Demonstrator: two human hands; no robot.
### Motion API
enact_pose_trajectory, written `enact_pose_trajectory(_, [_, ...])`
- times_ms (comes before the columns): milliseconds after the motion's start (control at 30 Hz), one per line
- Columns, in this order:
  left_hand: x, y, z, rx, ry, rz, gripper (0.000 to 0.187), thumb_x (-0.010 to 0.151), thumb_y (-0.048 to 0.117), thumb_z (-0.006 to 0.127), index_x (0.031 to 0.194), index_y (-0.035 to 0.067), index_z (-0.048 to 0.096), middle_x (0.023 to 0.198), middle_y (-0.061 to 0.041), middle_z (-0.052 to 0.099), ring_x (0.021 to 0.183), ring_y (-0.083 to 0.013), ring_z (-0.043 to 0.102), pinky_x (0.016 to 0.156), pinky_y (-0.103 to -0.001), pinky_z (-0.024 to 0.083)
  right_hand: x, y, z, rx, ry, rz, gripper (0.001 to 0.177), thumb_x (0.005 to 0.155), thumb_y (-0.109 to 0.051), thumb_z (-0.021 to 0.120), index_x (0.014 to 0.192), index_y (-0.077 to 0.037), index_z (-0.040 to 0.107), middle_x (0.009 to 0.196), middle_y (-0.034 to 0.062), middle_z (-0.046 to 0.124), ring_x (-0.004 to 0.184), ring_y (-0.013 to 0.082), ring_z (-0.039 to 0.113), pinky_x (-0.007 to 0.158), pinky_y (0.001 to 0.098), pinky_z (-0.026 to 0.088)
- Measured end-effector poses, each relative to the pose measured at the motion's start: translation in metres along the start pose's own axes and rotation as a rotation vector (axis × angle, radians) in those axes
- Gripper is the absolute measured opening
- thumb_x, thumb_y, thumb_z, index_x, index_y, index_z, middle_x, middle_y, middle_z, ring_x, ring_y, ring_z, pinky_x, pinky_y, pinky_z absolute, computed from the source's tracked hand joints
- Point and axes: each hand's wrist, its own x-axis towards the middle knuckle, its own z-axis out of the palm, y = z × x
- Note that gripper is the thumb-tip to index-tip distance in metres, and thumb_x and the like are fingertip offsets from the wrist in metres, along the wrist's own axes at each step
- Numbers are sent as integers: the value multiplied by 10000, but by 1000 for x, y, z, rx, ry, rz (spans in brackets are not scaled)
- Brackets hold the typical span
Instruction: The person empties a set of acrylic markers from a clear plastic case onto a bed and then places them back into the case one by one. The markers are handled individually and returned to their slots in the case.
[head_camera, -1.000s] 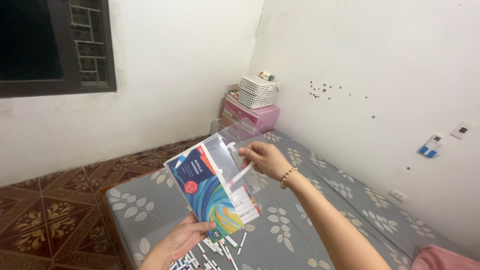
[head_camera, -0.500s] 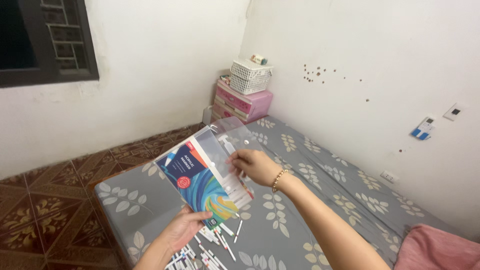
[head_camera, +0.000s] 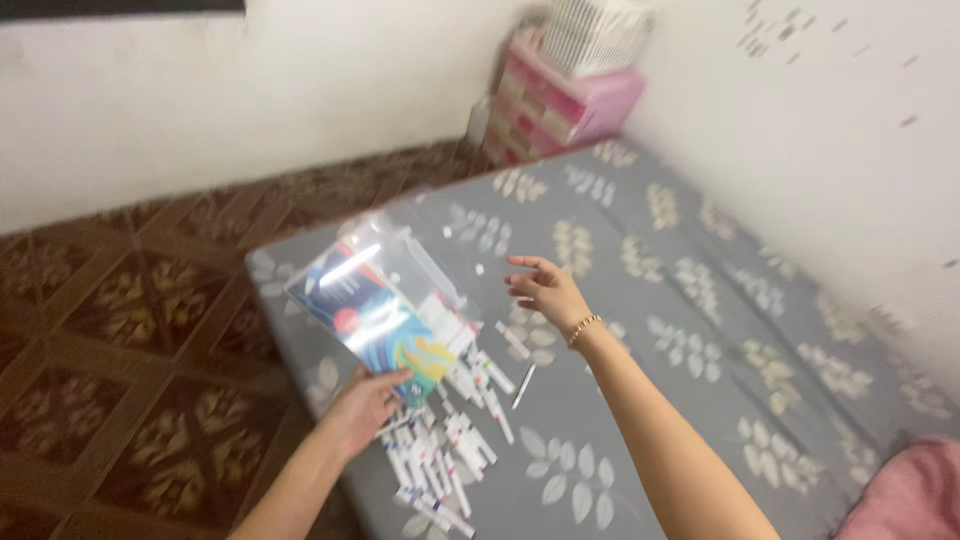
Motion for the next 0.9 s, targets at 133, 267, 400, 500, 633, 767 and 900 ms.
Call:
enact_pose_trajectory(133, [35,12,-46,-44,-20,145,583,814,23,697,1349,131,491,1201,-37,675,1126,-202,644,994,-397,494,81,132,39,-52,9,116,367,949,-144,655,1315,-144,680,1237,57,733,1109,146,690,904,306,549])
enact_pose_trajectory(267, [73,14,-108,-60,-25,192,545,827,33,720,1331,77,518,1215,-57,677,1127,-205,643,985,-411,497,130,278,103,-93,-25,270,374,912,-164,704,1286,-169,713,1273,59,720,1170,156,659,906,325,523])
enact_pose_trajectory(400, [98,2,-154,-72,17,163,510,842,50,735,1306,93,527,1224,-37,668,1141,-186,631,1000,-393,473,134,392,179,7,-76,292,366,888,-196,722,1252,-151,729,1280,62,755,1197,207,682,986,322,518])
enact_pose_trajectory(500, [107,-7,-176,-81,92,94,527,809,34,727,1286,150,538,1212,1,662,1152,-156,624,1028,-386,469,130,435,231,-271,-185,420,396,874,-304,728,1268,-261,739,1362,94,713,1268,240,651,1084,389,480])
enact_pose_trajectory(633, [111,-25,-200,-72,100,65,489,821,44,733,1272,130,566,1208,-13,665,1139,-161,616,1011,-396,468,128,463,273,-646,-199,487,455,868,-377,756,1312,-438,679,1634,94,299,1446,410,347,1200,499,286])
enact_pose_trajectory(767, [112,-41,-215,-101,114,37,488,821,46,747,1269,124,569,1204,-20,673,1120,-171,624,995,-404,474,116,472,281,-831,-174,331,580,835,-321,798,1363,-444,592,1621,199,148,1418,533,260,1175,523,258])
enact_pose_trajectory(900, [110,-51,-219,-101,116,32,497,820,49,759,1273,130,571,1199,-9,673,1121,-160,621,1002,-397,479,99,463,269,-927,-147,292,456,908,-185,684,1313,-385,626,1527,203,378,1335,470,478,1079,502,479])
